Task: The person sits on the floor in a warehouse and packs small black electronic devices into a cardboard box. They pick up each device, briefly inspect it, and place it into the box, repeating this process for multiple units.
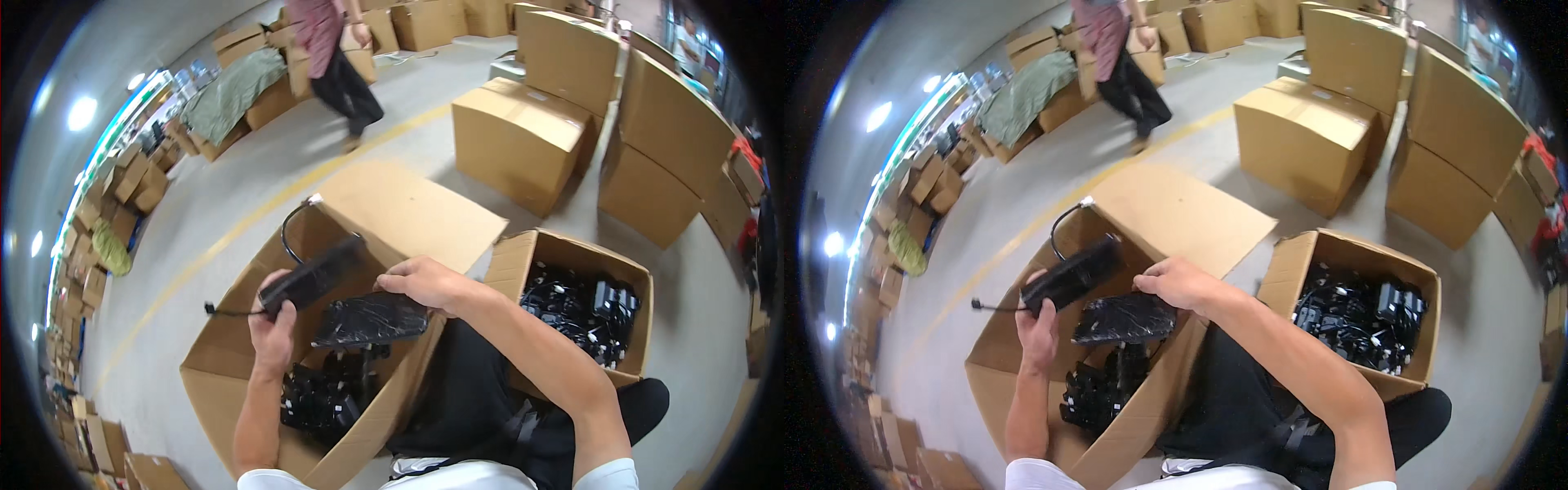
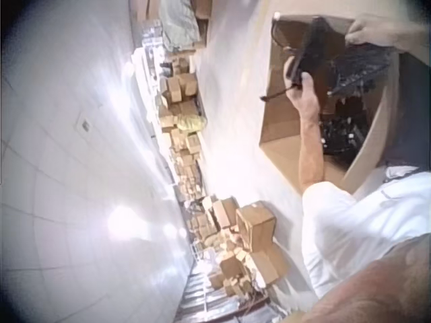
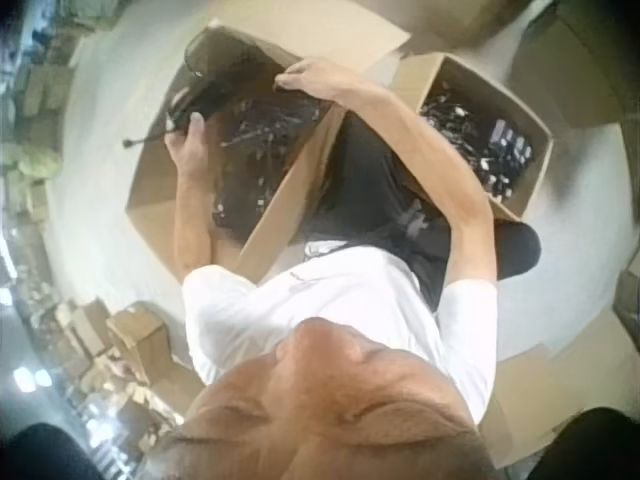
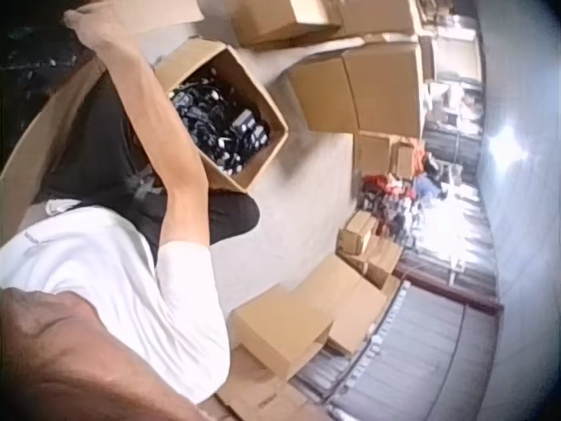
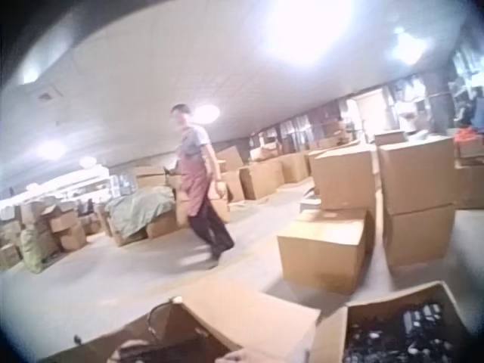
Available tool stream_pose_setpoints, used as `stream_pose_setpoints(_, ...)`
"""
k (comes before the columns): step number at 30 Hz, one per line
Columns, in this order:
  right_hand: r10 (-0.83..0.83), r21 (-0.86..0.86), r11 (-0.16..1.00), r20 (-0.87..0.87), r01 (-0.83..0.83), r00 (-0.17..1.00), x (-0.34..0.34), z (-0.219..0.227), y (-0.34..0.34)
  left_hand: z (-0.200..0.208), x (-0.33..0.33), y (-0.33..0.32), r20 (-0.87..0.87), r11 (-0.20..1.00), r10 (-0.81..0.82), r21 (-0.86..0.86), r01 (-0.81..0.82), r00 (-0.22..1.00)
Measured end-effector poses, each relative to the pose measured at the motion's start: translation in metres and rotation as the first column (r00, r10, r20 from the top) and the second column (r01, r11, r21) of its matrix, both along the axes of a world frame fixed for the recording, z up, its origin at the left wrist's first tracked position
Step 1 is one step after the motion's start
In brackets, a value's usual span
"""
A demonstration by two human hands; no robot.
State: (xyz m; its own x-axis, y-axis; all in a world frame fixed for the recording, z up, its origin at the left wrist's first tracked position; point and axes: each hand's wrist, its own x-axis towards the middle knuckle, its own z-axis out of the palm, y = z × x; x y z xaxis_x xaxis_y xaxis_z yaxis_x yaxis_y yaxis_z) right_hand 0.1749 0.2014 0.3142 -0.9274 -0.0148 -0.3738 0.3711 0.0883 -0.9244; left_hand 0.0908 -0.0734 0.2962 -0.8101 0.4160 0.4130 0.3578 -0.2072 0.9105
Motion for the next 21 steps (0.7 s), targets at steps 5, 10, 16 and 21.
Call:
stream_pose_setpoints(5,-0.06,-0.542,0.84,-0.027,0.036,0.998,0.034,-0.029,0.048,0.032,0.043,0.06,-0.506,0.946,-0.322,-0.215,0.244,0.8)
stream_pose_setpoints(10,-0.129,-0.491,0.869,-0.092,0.068,0.987,0.08,-0.012,0.075,0.031,0.075,0.096,-0.504,0.985,-0.159,-0.137,0.103,0.849)
stream_pose_setpoints(16,-0.368,-0.136,0.93,-0.319,0.342,0.873,0.135,0.05,0.085,0.04,0.05,0.131,0.246,0.976,0.015,0.208,-0.067,0.969)
stream_pose_setpoints(21,-0.21,0.149,0.292,-0.954,0.945,0.215,0.144,0.079,0.072,0.036,0.081,0.16,-0.089,0.962,0.228,0.173,-0.211,0.969)
